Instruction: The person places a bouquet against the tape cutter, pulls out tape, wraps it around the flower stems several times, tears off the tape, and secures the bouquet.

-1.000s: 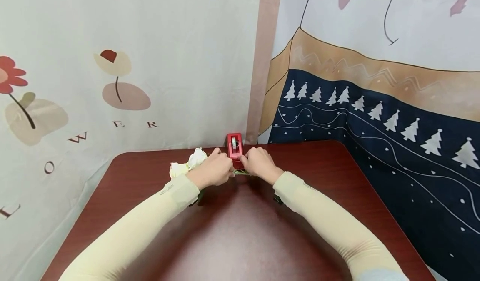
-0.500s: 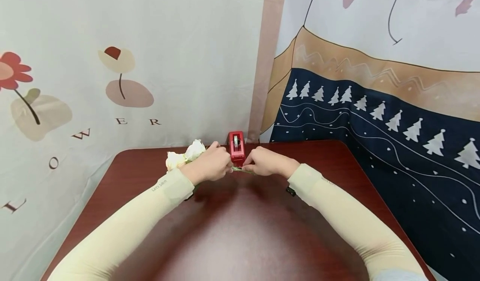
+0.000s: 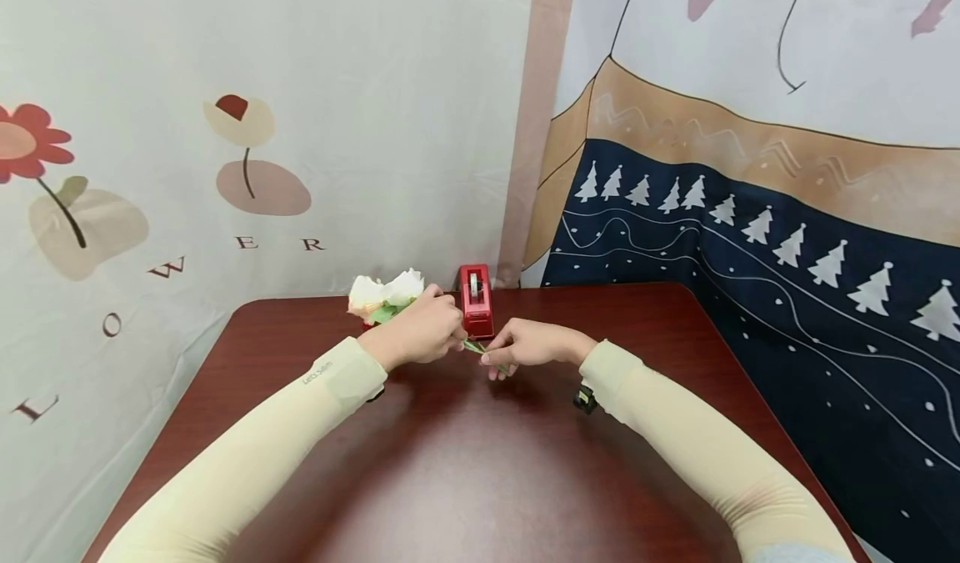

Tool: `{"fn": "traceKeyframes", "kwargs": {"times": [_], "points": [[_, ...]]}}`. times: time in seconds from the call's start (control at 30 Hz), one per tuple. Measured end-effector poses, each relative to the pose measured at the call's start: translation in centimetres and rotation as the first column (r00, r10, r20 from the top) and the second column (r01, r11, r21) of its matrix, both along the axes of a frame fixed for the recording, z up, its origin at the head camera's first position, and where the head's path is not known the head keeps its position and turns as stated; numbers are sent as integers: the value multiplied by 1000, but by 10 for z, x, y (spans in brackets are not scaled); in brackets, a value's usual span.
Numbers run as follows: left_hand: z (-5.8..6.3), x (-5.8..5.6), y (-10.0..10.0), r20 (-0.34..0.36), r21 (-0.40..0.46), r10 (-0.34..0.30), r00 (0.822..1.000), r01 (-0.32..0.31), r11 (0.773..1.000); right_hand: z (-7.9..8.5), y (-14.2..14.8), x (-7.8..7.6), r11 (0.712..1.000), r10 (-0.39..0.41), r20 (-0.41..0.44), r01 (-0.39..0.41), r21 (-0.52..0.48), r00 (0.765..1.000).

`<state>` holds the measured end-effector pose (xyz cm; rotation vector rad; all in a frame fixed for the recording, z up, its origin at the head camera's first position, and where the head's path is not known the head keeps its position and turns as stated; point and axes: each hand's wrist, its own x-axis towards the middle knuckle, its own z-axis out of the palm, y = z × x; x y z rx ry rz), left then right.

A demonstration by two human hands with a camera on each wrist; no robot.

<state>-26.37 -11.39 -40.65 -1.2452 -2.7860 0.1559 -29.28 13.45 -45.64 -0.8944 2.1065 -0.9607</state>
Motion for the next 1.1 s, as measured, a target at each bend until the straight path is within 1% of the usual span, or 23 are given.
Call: {"fn": "traceKeyframes", "kwargs": {"times": [0.07,0.1,0.13,0.2,0.27,0.33,0.4,0.5,0.6,0.67,0.73,0.77,0.83,0.9,0.93,0.97,1.0,1.03,1.1], "points": [[3,1,1,-21,-15,-27,999,27,1000,-1,2,0,999,-12,139,18,-40,990],[4,2,2,-36,-22,-44,998,43,999,-2,3,0,998,-27,188,37,-50,982],[5,3,2,-53,-26,-59,997,58,998,-3,3,0,997,-41,218,55,-57,975],[6,5,3,-90,-36,-86,992,83,996,-5,2,0,994,-70,220,86,-63,973],[6,6,3,-127,-40,-102,987,98,994,-7,0,2,992,-96,174,109,-65,980],[6,7,3,-152,-41,-101,983,96,995,-7,-2,4,989,-122,120,131,-63,985],[4,7,2,-176,-36,-91,980,86,996,-6,-5,7,984,-157,96,164,-70,983],[0,5,1,-212,-13,-73,974,72,997,-6,-8,10,965,-236,121,248,-91,964],[-3,2,0,-281,30,-71,957,83,996,-6,-9,10,934,-313,173,336,-122,934],[-4,1,-1,-332,71,-84,940,113,991,-7,-9,9,913,-349,207,381,-143,914],[-4,2,-2,-387,125,-109,916,169,978,-7,-9,8,894,-375,230,416,-166,898],[-4,3,-3,-410,155,-124,904,203,967,-7,-8,7,886,-384,237,428,-177,892],[-4,6,-4,-446,217,-159,881,278,936,-5,-7,5,869,-402,246,452,-199,882],[-6,10,-5,-455,272,-190,870,339,901,-2,-6,4,857,-412,244,465,-222,878],[-8,13,-6,-443,296,-198,874,351,888,0,-5,4,853,-414,244,467,-233,877],[-11,15,-6,-423,316,-199,884,350,882,1,-5,4,850,-417,240,469,-239,877],[-14,17,-6,-389,338,-192,901,334,880,3,-4,4,848,-418,237,470,-245,877],[-18,19,-6,-349,361,-177,920,306,881,4,-4,4,845,-418,239,472,-252,876],[-27,19,-7,-245,411,-109,963,205,888,6,-3,4,840,-419,247,476,-260,874]]}}
